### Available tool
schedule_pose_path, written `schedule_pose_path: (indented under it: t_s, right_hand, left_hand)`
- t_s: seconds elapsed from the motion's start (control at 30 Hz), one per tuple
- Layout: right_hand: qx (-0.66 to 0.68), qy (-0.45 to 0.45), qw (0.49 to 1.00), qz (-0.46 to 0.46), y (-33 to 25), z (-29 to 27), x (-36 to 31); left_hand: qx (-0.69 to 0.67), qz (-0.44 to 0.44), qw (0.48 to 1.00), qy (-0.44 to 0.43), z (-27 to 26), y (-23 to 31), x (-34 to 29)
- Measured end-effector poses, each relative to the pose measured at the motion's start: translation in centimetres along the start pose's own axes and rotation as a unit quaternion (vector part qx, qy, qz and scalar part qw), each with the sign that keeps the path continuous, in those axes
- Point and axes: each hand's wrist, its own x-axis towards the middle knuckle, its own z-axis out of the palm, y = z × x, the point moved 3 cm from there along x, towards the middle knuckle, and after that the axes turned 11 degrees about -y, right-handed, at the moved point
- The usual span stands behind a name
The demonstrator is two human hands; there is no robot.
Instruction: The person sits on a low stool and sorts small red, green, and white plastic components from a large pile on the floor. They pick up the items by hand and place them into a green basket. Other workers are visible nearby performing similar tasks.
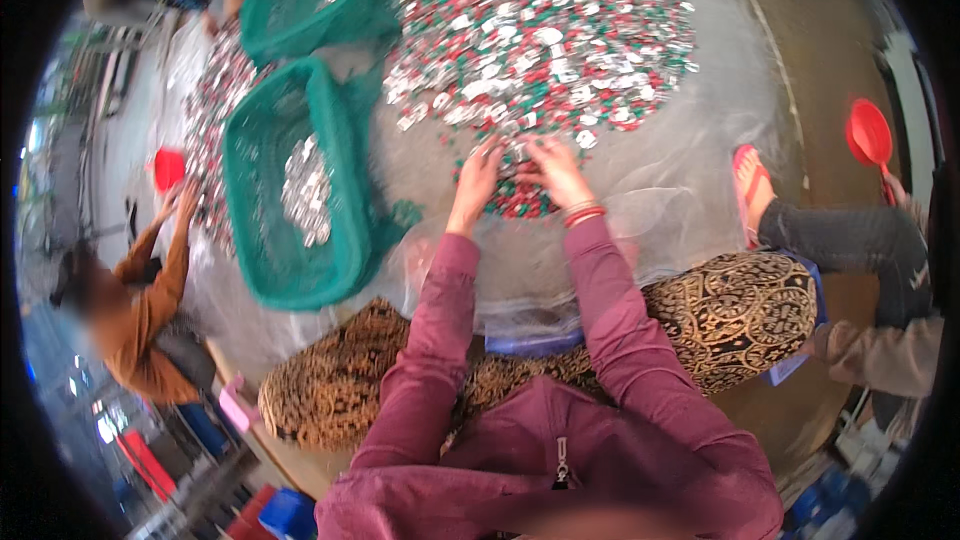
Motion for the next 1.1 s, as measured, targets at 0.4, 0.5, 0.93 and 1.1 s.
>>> schedule_pose_path:
  t_s: [0.4, 0.5, 0.93, 1.1]
  right_hand:
    - [-0.104, 0.057, 0.991, -0.067, -0.8, -2.0, -1.5]
    - [0.014, 0.129, 0.992, 0.012, -1.1, -0.7, -3.0]
    - [-0.369, 0.107, 0.922, -0.045, 0.1, -1.5, -0.1]
    - [-0.685, 0.079, 0.724, -0.024, 1.8, 1.9, 1.4]
  left_hand:
    - [-0.253, -0.083, 0.960, -0.088, -2.8, 4.1, -2.8]
    - [-0.329, -0.034, 0.938, -0.107, -3.2, 3.4, -3.5]
    - [0.170, -0.005, 0.984, 0.049, -1.6, -0.3, -2.9]
    - [0.363, -0.060, 0.927, 0.070, 0.5, -4.4, -2.3]
